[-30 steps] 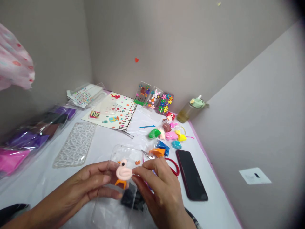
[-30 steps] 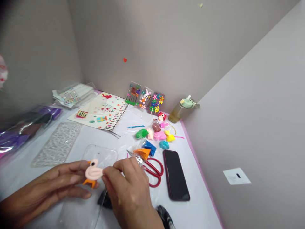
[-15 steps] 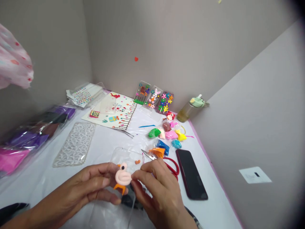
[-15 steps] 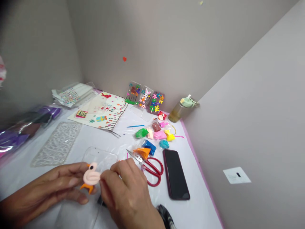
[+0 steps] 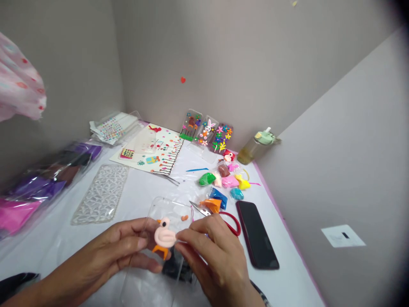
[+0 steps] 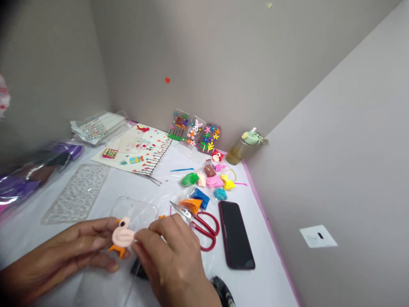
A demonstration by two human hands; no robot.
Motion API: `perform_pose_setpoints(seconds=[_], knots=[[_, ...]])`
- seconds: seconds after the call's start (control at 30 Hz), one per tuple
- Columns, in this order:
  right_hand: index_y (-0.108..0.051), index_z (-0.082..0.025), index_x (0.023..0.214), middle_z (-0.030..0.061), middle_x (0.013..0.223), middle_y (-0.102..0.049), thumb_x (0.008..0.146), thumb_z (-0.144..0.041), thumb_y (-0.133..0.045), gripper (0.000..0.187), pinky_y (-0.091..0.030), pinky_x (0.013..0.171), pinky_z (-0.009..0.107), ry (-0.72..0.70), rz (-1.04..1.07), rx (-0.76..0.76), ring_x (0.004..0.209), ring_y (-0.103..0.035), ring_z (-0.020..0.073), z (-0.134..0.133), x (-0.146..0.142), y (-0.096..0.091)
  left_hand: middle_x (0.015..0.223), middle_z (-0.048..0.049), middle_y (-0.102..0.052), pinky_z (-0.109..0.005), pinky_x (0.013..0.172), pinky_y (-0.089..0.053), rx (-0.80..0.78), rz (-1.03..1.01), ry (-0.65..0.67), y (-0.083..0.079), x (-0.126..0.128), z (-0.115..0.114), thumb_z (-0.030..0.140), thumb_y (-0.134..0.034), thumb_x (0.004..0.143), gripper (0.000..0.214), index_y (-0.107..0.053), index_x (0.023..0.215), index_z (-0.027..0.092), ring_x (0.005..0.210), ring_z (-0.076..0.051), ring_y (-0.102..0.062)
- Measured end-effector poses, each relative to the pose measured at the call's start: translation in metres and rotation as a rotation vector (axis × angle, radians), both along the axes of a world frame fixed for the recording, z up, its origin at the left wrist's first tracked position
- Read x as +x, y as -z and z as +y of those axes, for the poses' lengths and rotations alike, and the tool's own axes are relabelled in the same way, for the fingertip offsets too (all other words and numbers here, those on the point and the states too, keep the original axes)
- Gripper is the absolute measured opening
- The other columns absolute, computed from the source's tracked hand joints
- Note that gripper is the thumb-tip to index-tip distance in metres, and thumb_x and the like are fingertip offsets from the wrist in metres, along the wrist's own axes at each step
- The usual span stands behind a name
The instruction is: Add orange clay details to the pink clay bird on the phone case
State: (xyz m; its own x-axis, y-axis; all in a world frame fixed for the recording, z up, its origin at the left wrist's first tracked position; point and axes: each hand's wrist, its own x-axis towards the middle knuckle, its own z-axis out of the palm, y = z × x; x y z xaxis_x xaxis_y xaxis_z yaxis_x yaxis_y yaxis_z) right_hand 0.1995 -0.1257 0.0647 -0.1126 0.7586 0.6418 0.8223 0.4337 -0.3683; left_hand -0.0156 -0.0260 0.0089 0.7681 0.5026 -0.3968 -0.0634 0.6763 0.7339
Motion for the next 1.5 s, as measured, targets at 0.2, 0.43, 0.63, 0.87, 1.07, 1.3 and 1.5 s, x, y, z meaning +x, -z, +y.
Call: perform_pose_setpoints(seconds=[0.2, 0.43, 0.63, 0.87, 1.07, 1.3, 1.5], knots=[[-0.072, -0.018, 0.099, 0.0038, 0.082, -0.072, 0.109, -0.019, -0.056, 0.020, -0.051, 0.062, 0.028, -0.025, -0.007, -0.009, 0.070, -0.062, 0.0157, 0.001, 0.000, 0.000, 0.122, -0.0053, -0.081, -0.035, 0.086, -0.066, -0.004, -0.006, -0.015, 0.001, 0.000, -0.001, 0.043, -0.088, 0.084, 0.028, -0.085, 0.110, 0.032, 0.113, -0.031, -0.074], [-0.072, -0.017, 0.105, 0.0042, 0.087, -0.072, 0.106, -0.020, -0.063, 0.010, -0.055, 0.067, 0.028, -0.001, -0.034, -0.037, 0.075, -0.064, 0.0161, -0.002, 0.003, -0.001, 0.122, -0.0050, -0.081, -0.034, 0.088, -0.066, -0.001, -0.010, 0.009, 0.003, -0.001, 0.000, 0.042, -0.087, 0.085, 0.030, -0.084, 0.114, 0.032, 0.114, -0.030, -0.074], [-0.070, -0.018, 0.102, 0.0035, 0.087, -0.071, 0.107, -0.018, -0.060, 0.011, -0.054, 0.064, 0.030, 0.019, -0.088, -0.050, 0.074, -0.064, 0.0173, -0.002, 0.003, -0.001, 0.119, -0.0044, -0.082, -0.036, 0.089, -0.066, 0.002, -0.002, -0.009, 0.005, -0.002, -0.001, 0.044, -0.087, 0.085, 0.029, -0.085, 0.113, 0.033, 0.113, -0.031, -0.074], [-0.070, -0.018, 0.101, 0.0026, 0.085, -0.070, 0.106, -0.016, -0.060, 0.012, -0.053, 0.063, 0.030, -0.007, -0.087, -0.085, 0.073, -0.062, 0.0168, -0.002, 0.003, 0.001, 0.122, -0.0046, -0.081, -0.033, 0.085, -0.066, -0.008, -0.036, 0.027, 0.001, 0.000, -0.001, 0.037, -0.085, 0.088, 0.026, -0.085, 0.114, 0.033, 0.111, -0.029, -0.074], [-0.070, -0.018, 0.099, 0.0031, 0.084, -0.070, 0.105, -0.014, -0.061, 0.011, -0.052, 0.061, 0.028, -0.031, -0.072, -0.061, 0.073, -0.062, 0.0163, -0.001, 0.002, 0.001, 0.108, -0.0011, -0.082, -0.029, 0.082, -0.066, -0.048, -0.102, 0.036, -0.005, 0.005, 0.000, 0.035, -0.087, 0.087, 0.019, -0.087, 0.106, 0.035, 0.102, -0.025, -0.075], [-0.072, -0.017, 0.104, 0.0041, 0.087, -0.071, 0.104, -0.018, -0.066, 0.006, -0.055, 0.067, 0.029, 0.000, -0.071, -0.083, 0.075, -0.065, 0.0169, -0.005, 0.003, -0.003, 0.109, -0.0022, -0.082, -0.027, 0.083, -0.065, -0.036, -0.108, 0.045, -0.005, 0.003, 0.000, 0.033, -0.084, 0.090, 0.017, -0.086, 0.107, 0.032, 0.106, -0.024, -0.073], [-0.073, -0.017, 0.103, 0.0039, 0.085, -0.071, 0.105, -0.016, -0.063, 0.011, -0.053, 0.065, 0.028, -0.046, -0.049, -0.066, 0.073, -0.063, 0.0165, -0.003, 0.003, -0.003, 0.111, -0.0018, -0.082, -0.029, 0.084, -0.066, -0.035, -0.093, 0.041, -0.003, 0.003, -0.001, 0.035, -0.085, 0.088, 0.020, -0.086, 0.108, 0.034, 0.110, -0.026, -0.074]])
